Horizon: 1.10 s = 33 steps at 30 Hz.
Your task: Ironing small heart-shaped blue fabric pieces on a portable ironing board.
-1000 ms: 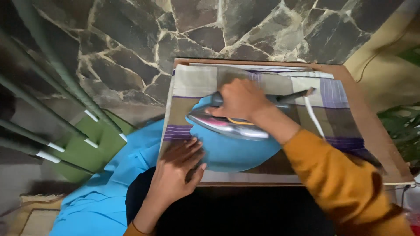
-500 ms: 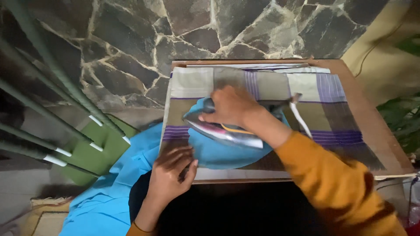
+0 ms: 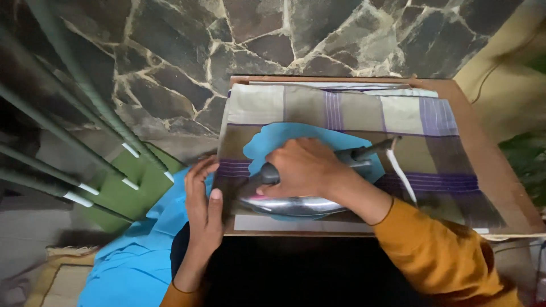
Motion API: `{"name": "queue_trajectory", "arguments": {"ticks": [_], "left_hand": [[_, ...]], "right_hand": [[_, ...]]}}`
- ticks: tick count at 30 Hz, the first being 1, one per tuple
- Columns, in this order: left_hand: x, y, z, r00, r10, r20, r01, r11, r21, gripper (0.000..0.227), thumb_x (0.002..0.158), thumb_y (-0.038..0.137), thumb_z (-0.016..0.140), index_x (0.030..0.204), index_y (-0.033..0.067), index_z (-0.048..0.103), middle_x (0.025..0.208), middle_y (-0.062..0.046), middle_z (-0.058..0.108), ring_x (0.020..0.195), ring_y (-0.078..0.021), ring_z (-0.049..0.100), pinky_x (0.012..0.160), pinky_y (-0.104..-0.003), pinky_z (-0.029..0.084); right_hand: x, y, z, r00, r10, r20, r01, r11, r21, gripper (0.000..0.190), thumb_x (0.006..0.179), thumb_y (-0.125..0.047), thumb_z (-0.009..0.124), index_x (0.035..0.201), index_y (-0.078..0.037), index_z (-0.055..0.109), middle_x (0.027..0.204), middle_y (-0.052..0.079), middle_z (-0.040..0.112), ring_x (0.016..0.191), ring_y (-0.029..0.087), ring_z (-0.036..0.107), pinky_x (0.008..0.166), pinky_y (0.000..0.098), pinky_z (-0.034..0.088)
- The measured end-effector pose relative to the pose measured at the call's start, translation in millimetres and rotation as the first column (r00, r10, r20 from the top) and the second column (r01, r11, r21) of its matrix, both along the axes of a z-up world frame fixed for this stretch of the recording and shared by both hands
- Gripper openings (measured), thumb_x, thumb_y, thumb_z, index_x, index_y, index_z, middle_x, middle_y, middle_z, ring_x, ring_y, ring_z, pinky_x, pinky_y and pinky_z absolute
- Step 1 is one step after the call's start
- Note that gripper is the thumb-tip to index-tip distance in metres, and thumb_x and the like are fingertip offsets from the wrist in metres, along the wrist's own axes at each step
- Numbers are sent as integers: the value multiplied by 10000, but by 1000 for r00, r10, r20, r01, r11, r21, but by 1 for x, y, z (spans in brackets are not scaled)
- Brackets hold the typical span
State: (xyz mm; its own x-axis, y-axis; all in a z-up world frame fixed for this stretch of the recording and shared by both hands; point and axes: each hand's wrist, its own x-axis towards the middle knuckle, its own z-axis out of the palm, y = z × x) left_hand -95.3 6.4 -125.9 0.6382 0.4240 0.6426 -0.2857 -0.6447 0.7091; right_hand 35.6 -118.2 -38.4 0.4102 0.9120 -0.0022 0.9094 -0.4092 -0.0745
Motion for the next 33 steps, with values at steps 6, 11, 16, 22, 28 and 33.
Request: {"name": "queue_trajectory", "arguments": {"ticks": [6, 11, 16, 22, 28, 33], "left_hand": [[0, 2, 2, 996, -11, -88, 15, 999, 43, 366, 874, 204, 313, 1137, -18, 437, 1243, -182, 386, 1183, -316, 363, 989, -412, 273], [3, 7, 3, 980, -56, -192, 65, 997, 42, 385, 913, 231, 305, 1195, -8, 414, 1238, -210, 320, 1236, -483, 209, 998, -580, 174], [23, 7, 4, 938, -23, -346, 66, 991, 113, 400, 896, 246, 419, 1230, 27, 426, 1272, -206, 329, 1276, -490, 113, 1009, -608, 103], [52, -16, -11, 715, 172, -678, 195, 882, 429, 563, 888, 425, 280, 1328, 77, 321, 1448, -126, 167, 1346, -339, 15, 1048, -530, 24], [56, -21, -22, 683, 296, -668, 147, 840, 522, 605, 882, 412, 252, 1352, 30, 248, 1455, -146, 139, 1353, -301, 41, 1056, -513, -9], [56, -20, -22, 599, 371, -710, 183, 800, 572, 653, 884, 438, 167, 1368, 1, 142, 1454, -177, 75, 1346, -322, 17, 1059, -497, 46]], "right_hand": [[1, -11, 5, 994, 84, -63, -90, 992, -94, 393, 667, -467, 659, 667, -74, 641, 640, 89, 630, 541, 269, 584, 550, 367, 470], [9, -41, 14, 990, 81, -120, -102, 977, -188, 402, 698, -466, 637, 768, -73, 681, 650, 114, 668, 638, 290, 662, 624, 377, 531], [29, -72, 10, 996, -66, -52, 50, 962, -268, 388, 627, -521, 649, 757, -160, 702, 678, 53, 690, 690, 256, 675, 660, 366, 533], [50, -102, 16, 953, -302, 33, 302, 926, -228, 355, 591, -474, 692, 712, -141, 705, 636, 70, 696, 682, 261, 680, 694, 364, 539], [61, -100, 2, 935, -325, 143, 339, 936, -90, 467, 569, -598, 646, 698, -149, 661, 623, 83, 677, 697, 288, 668, 672, 393, 527], [57, -50, -8, 952, -276, 134, 280, 960, -6, 579, 628, -655, 589, 821, -113, 656, 722, 171, 664, 732, 367, 650, 678, 476, 515]]}}
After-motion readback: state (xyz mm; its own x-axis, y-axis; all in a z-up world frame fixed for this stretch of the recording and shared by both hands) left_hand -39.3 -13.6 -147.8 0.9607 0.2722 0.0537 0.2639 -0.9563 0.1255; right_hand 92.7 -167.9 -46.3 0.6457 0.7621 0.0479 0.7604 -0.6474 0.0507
